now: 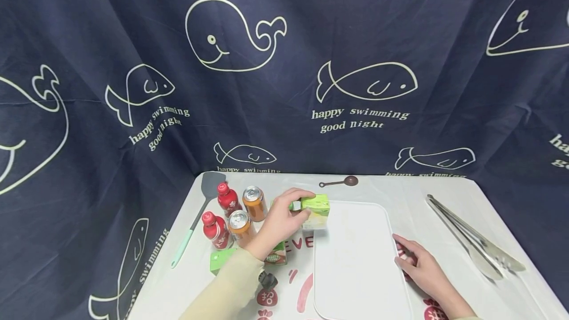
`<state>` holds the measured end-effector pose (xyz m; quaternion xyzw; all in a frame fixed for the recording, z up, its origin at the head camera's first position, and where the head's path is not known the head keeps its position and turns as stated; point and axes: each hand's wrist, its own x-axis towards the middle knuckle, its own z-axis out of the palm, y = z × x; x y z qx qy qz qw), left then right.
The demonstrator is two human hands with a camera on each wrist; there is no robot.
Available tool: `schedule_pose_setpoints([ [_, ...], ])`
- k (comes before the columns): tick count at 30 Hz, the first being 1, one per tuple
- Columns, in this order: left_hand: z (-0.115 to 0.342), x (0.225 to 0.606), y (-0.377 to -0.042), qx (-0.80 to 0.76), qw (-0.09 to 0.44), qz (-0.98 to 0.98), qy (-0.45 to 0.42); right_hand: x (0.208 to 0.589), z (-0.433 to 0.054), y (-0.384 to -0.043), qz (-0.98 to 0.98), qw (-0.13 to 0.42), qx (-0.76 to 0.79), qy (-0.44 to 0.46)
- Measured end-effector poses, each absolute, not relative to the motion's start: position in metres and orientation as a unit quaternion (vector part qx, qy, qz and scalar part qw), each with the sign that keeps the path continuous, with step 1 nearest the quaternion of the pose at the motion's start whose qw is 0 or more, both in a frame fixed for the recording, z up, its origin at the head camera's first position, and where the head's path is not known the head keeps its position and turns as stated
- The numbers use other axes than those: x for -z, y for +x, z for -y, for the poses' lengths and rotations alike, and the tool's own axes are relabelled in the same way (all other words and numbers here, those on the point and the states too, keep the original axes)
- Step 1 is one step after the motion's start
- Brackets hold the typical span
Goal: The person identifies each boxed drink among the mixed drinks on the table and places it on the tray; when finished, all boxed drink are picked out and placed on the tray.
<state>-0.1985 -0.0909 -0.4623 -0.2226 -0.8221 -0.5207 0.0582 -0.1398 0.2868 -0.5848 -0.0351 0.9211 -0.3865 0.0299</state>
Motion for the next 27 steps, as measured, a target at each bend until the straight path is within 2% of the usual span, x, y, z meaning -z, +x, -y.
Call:
schedule_pose_setpoints([
  [14,0.048,0.473,-0.209,0.531,0.041,0.815,-0.228,0.584,-0.288,-0.142,-0.926,0.034,0.373,-0.035],
  [27,0.005,0.498,-0.219,0.534,0.019,0.811,-0.24,0.582,-0.288,-0.141,-0.924,0.044,0.379,-0.026],
])
